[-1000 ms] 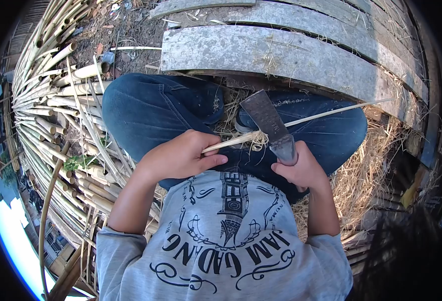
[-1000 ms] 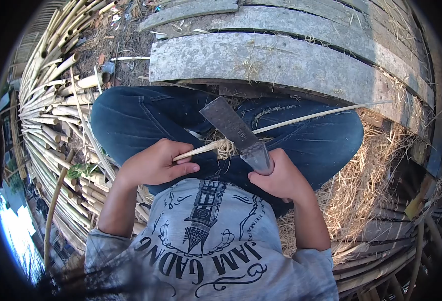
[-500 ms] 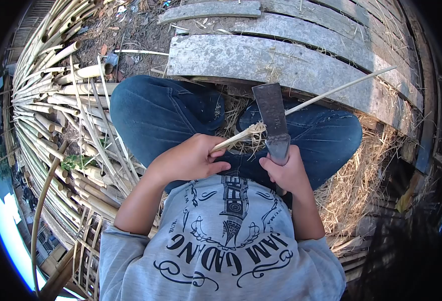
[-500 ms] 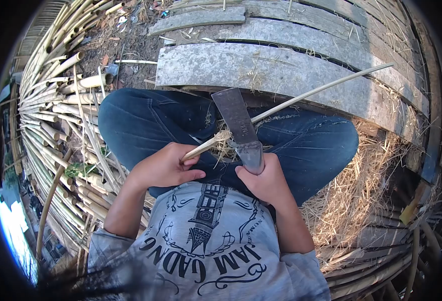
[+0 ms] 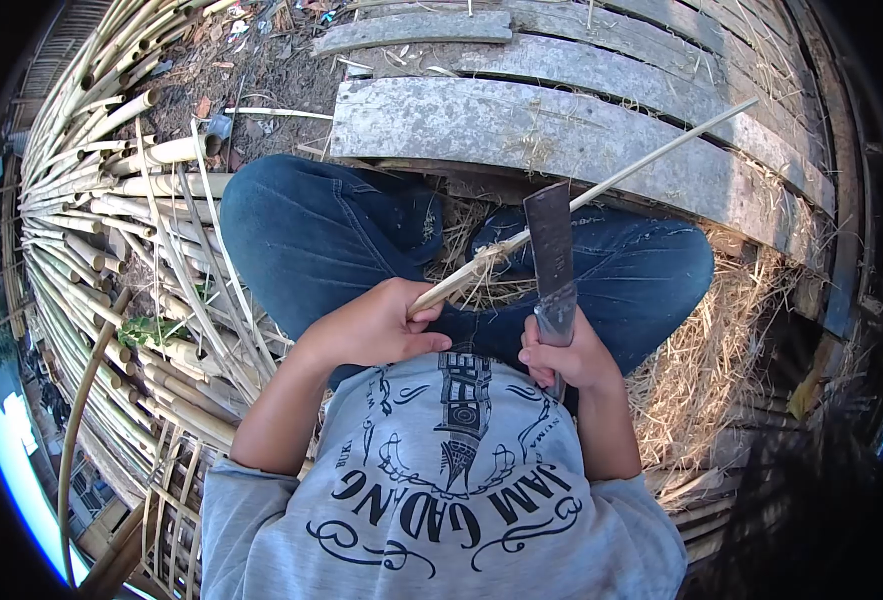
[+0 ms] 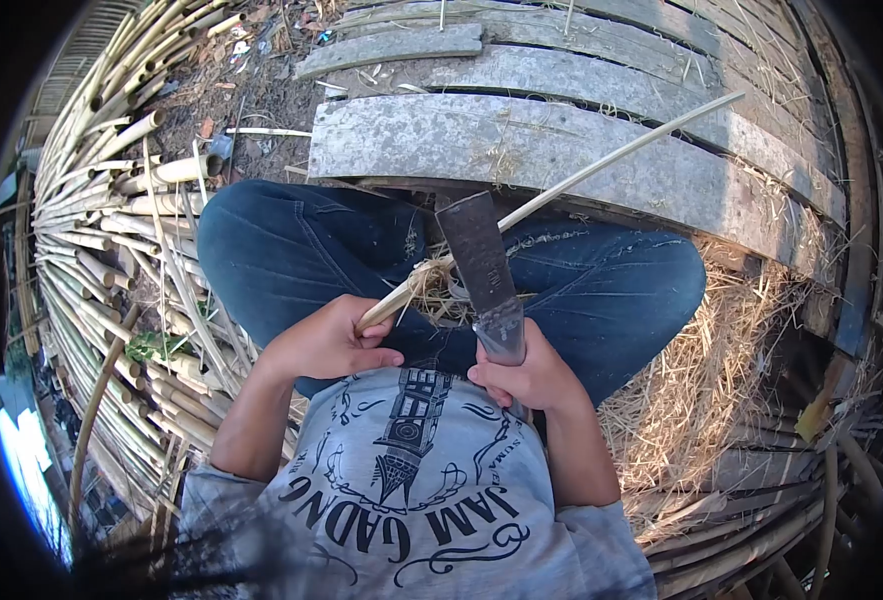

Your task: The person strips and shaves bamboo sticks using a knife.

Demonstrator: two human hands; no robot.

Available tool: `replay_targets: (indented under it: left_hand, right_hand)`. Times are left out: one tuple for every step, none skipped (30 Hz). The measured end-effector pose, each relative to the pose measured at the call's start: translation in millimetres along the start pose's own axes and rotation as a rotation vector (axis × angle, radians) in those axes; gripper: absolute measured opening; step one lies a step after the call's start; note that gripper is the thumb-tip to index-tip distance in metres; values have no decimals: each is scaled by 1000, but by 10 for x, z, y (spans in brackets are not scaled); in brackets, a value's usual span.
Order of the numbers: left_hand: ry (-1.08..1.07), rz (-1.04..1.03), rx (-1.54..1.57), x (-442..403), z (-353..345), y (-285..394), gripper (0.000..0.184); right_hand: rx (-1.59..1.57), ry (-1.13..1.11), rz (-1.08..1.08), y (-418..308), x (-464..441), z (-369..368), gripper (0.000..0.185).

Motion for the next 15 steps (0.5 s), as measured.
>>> replay_targets:
  left_hand:
    - [1, 0, -3, 3, -12, 5, 49]
    - [33, -16, -28, 5, -10, 25, 47]
    - [62, -32, -56, 7, -15, 49, 46]
    - [57, -31, -64, -15, -65, 79, 46]
    - [165, -59, -100, -52, -59, 152, 44]
    - [272, -91, -136, -79, -49, 227, 41]
    - [312, -139, -158, -99, -79, 269, 35]
    - [305, -148, -167, -128, -156, 286, 35]
    - [361, -157, -167, -141, -199, 305, 34]
    - [418, -163, -166, -141, -217, 318, 32]
    - [430, -198, -204, -145, -233, 348, 29]
    - [427, -200, -212, -156, -248, 351, 29]
    - [449, -209, -272, -156, -254, 366, 28]
    - [470, -219, -332, -150, -255, 387, 27]
    - [465, -222, -340, -146, -258, 399, 27]
  right_hand:
    - [-25, 85, 3, -53, 27, 56, 20]
    - [-30, 83, 6, -97, 23, 46, 20]
    - [107, 182, -3, -139, 13, 110, 20]
    - [244, 284, -10, -168, 22, 175, 20]
    - [336, 281, -9, -161, 11, 161, 21]
    - [335, 288, 1, -172, -1, 127, 21]
    - [311, 322, -1, -169, -12, 92, 21]
    - [287, 356, -2, -171, -17, 64, 21]
    - [260, 367, 15, -163, -23, 44, 21]
    - [258, 372, 25, -177, -13, 50, 21]
    - [231, 350, 27, -178, -14, 42, 21]
    - [203, 326, 27, -174, -19, 32, 21]
    - [155, 299, 20, -171, -25, 30, 19]
    - [148, 302, 27, -162, -31, 51, 19]
    - [81, 257, 13, -120, -53, 53, 18]
Point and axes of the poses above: each hand's wrist, its own x-axis away from the middle knuckle, its own z-axis out of the back of the hand, y = z × x, the point moved 7 cm from there along -x, towards the middle knuckle, and after that the axes turned 3 degrees about x, right-handed, at the moved point
